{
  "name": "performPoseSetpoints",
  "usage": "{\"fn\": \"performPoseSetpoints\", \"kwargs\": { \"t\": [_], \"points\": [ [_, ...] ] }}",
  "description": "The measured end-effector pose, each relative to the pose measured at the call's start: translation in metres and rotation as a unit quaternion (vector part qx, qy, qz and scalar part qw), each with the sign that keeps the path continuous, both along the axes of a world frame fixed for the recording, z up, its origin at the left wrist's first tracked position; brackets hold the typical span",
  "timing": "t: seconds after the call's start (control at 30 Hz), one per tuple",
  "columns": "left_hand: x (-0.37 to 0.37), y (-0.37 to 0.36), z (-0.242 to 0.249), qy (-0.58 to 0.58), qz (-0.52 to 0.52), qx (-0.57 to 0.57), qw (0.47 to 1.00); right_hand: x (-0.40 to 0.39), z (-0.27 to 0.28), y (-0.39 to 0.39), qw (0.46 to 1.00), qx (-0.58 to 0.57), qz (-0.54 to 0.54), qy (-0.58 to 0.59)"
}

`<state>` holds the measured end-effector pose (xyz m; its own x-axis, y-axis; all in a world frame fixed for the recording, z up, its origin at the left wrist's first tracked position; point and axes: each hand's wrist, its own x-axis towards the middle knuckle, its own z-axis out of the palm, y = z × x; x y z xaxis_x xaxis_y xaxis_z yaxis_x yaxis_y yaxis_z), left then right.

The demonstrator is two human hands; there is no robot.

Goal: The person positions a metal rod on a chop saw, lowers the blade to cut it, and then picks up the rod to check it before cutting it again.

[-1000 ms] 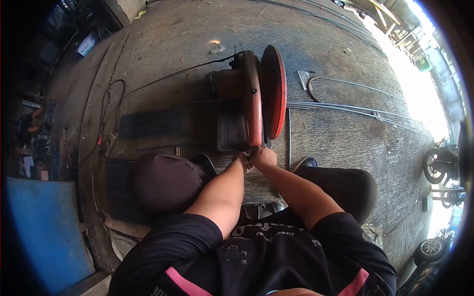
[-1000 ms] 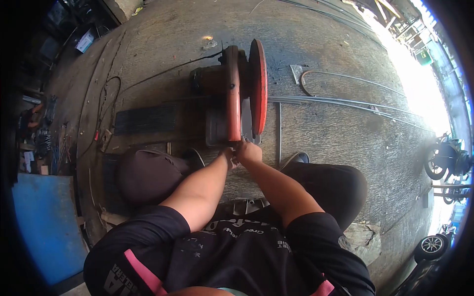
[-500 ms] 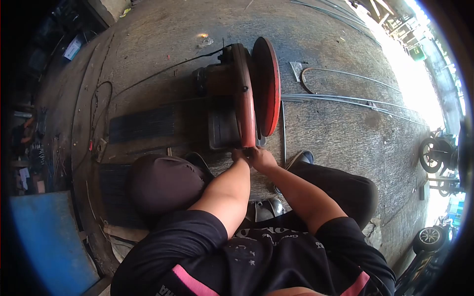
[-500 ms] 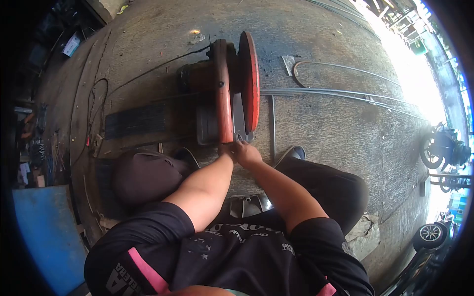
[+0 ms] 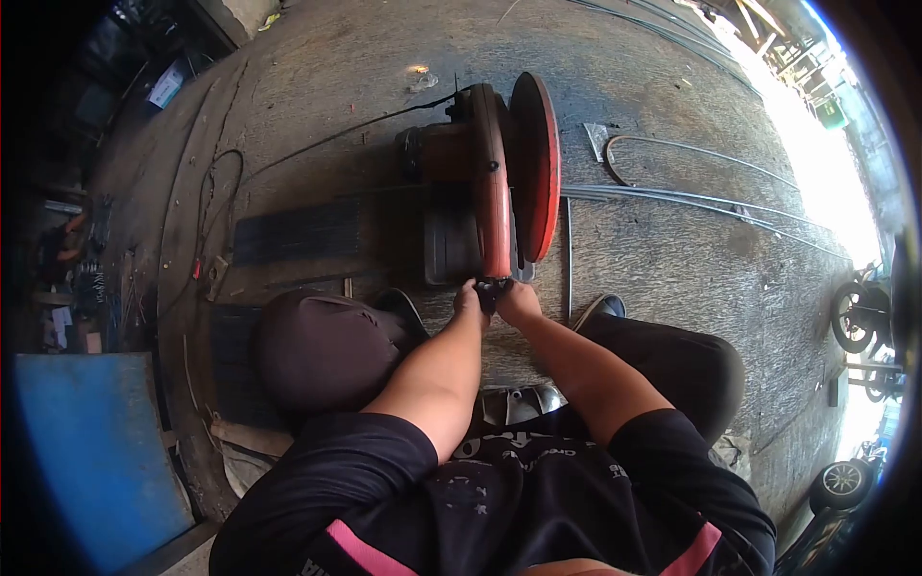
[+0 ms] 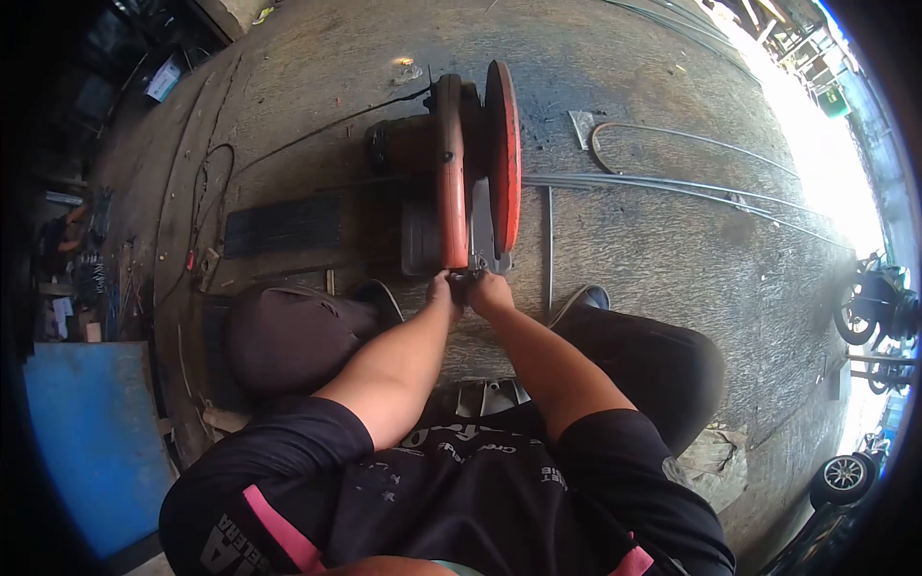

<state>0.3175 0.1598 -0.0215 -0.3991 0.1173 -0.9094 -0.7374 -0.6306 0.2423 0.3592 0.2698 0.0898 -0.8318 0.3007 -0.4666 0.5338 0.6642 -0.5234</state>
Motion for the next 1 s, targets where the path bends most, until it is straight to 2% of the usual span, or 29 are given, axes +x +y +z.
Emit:
{"fn": "performPoseSetpoints", "kwargs": {
  "t": [0.07, 0.1, 0.17, 0.2, 0.27, 0.3, 0.37, 0.4, 0.47, 0.5, 0.57, 0.6, 0.67, 0.8, 0.87, 0.9, 0.97, 1.0],
  "points": [
    [0.006, -0.005, -0.016, 0.098, -0.017, 0.090, 0.991, -0.004, -0.020, 0.001, 0.997, -0.028, 0.067, 0.008],
    [0.007, -0.004, -0.009, 0.099, -0.021, 0.089, 0.991, -0.001, -0.020, 0.004, 0.997, -0.030, 0.064, 0.010],
    [0.009, -0.005, 0.014, 0.066, -0.153, -0.045, 0.985, 0.004, -0.018, 0.008, 0.988, -0.138, 0.048, 0.054],
    [0.009, -0.006, 0.013, 0.066, -0.154, -0.044, 0.985, 0.004, -0.011, 0.006, 0.988, -0.136, 0.048, 0.054],
    [0.008, -0.004, 0.010, -0.013, -0.235, 0.010, 0.972, 0.003, 0.002, 0.005, 0.991, -0.129, 0.043, 0.012],
    [0.008, -0.003, 0.016, -0.011, -0.232, 0.016, 0.973, 0.003, 0.003, 0.004, 0.991, -0.123, 0.046, 0.011],
    [0.009, -0.001, 0.033, -0.052, -0.187, 0.074, 0.978, 0.002, 0.003, 0.003, 0.992, -0.121, 0.023, -0.020],
    [0.008, 0.001, 0.031, -0.051, -0.187, 0.078, 0.978, 0.001, 0.011, 0.002, 0.993, -0.116, 0.023, -0.020],
    [0.007, 0.004, 0.016, -0.074, -0.083, 0.093, 0.989, -0.001, 0.030, 0.001, 0.995, -0.072, 0.030, -0.058],
    [0.005, 0.006, 0.011, -0.073, -0.083, 0.095, 0.989, -0.003, 0.024, 0.003, 0.995, -0.070, 0.030, -0.058],
    [0.003, 0.008, 0.002, -0.061, -0.031, 0.097, 0.993, -0.005, -0.004, 0.007, 0.983, 0.063, 0.169, 0.044],
    [0.003, 0.009, -0.002, -0.055, -0.005, 0.096, 0.994, -0.003, 0.002, 0.010, 0.983, 0.062, 0.167, 0.043],
    [0.001, 0.008, -0.013, -0.043, 0.046, 0.094, 0.994, 0.000, 0.013, 0.015, 0.986, -0.082, 0.123, 0.073],
    [-0.005, 0.005, -0.031, -0.118, 0.078, 0.084, 0.986, -0.003, -0.029, 0.026, 0.988, -0.062, 0.138, 0.035],
    [-0.002, 0.004, -0.018, -0.048, 0.125, 0.103, 0.986, -0.001, -0.035, 0.029, 0.987, 0.035, 0.154, 0.014],
    [-0.002, 0.002, -0.018, -0.049, 0.123, 0.098, 0.986, 0.001, -0.024, 0.029, 0.996, 0.026, 0.082, -0.019],
    [-0.005, -0.002, -0.017, 0.053, 0.170, 0.127, 0.976, 0.009, -0.019, 0.028, 0.998, 0.041, 0.048, -0.013],
    [-0.005, -0.004, -0.024, 0.054, 0.169, 0.123, 0.976, 0.012, -0.016, 0.027, 0.998, 0.062, 0.018, -0.007]
  ]
}}
